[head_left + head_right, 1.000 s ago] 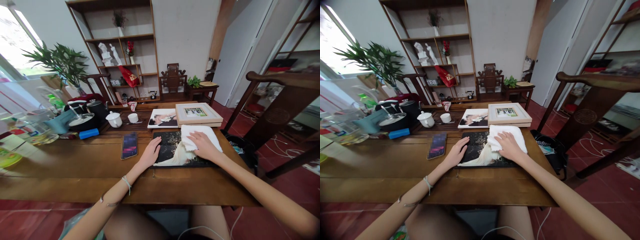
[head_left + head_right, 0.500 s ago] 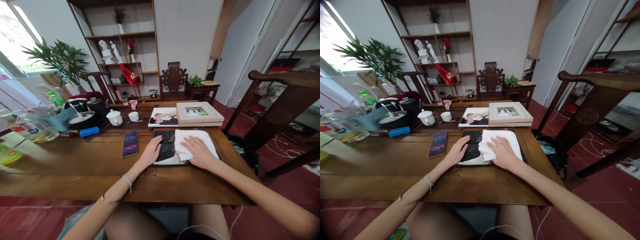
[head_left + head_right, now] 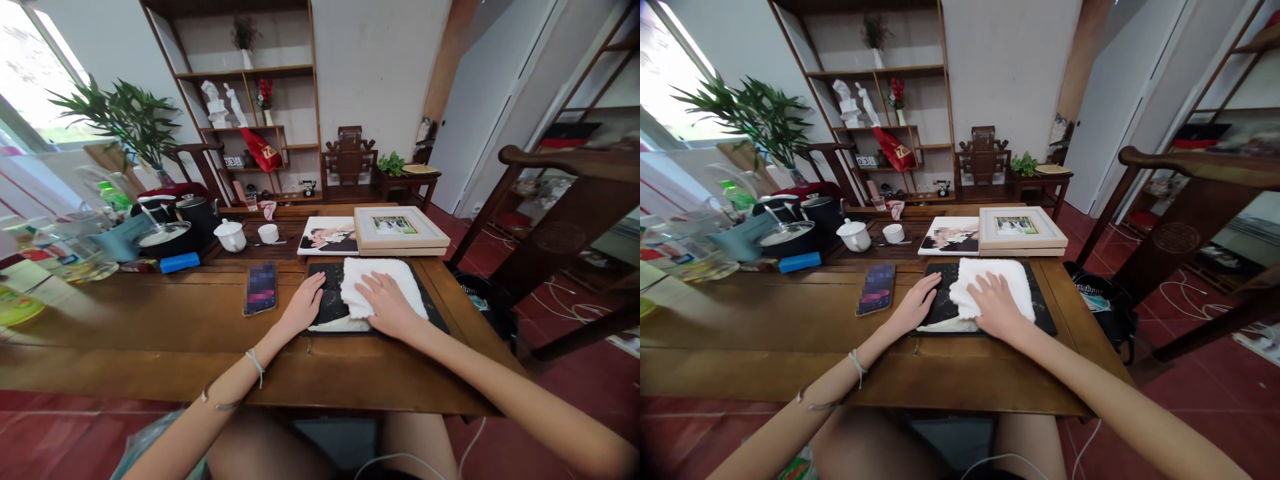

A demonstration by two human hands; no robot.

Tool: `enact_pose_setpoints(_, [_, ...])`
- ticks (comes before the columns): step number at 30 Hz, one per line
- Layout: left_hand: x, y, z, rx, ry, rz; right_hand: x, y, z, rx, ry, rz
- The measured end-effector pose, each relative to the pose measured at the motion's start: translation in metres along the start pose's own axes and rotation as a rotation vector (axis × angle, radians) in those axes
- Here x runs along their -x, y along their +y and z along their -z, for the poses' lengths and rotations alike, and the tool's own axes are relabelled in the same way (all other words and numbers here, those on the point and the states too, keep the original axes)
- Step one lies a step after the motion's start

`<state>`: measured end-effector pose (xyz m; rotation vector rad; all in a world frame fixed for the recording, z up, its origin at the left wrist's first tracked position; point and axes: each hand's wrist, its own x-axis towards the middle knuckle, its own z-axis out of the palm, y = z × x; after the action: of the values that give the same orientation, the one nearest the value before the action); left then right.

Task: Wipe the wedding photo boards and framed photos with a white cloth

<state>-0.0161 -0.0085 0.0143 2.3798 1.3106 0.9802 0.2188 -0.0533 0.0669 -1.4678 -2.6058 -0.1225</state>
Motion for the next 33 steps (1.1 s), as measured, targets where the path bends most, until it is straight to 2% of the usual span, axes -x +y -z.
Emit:
enact_pose_setpoints(5, [-0.002, -0.001, 0.003, 0.015, -0.019, 0.015, 0.050, -0.044, 0.007, 0.014, -0.037, 0.086])
enact_pose_setpoints(8, [-0.002, -0.001, 0.003, 0.008, -0.028, 0.009, 0.053, -0.050, 0.008, 0.005, -0.043, 0.124])
enact_pose_setpoints(11, [-0.001, -0.003, 0.002, 0.003, -0.022, -0.007, 0.032, -0.037, 0.007, 0.017, -0.043, 0.095])
enact_pose_setpoints(16, [0.000, -0.006, 0.002, 0.019, -0.016, -0.034, -0.022, -0.007, 0.001, 0.083, 0.005, -0.034])
enact_pose_setpoints(20, [-0.002, -0.010, 0.003, 0.059, -0.009, -0.027, -0.050, -0.005, 0.000, 0.120, 0.023, -0.100])
enact_pose_setpoints(24, [-0.003, -0.012, 0.004, 0.101, -0.022, -0.013, -0.049, -0.035, 0.001, 0.178, 0.023, -0.094])
enact_pose_setpoints(30, [-0.003, -0.012, 0.011, 0.131, -0.075, -0.056, -0.006, -0.101, 0.000, 0.273, -0.017, 0.100])
enact_pose_setpoints(33, [-0.003, -0.013, 0.012, 0.130, -0.082, -0.041, 0.007, -0.109, 0.002, 0.272, 0.013, 0.166])
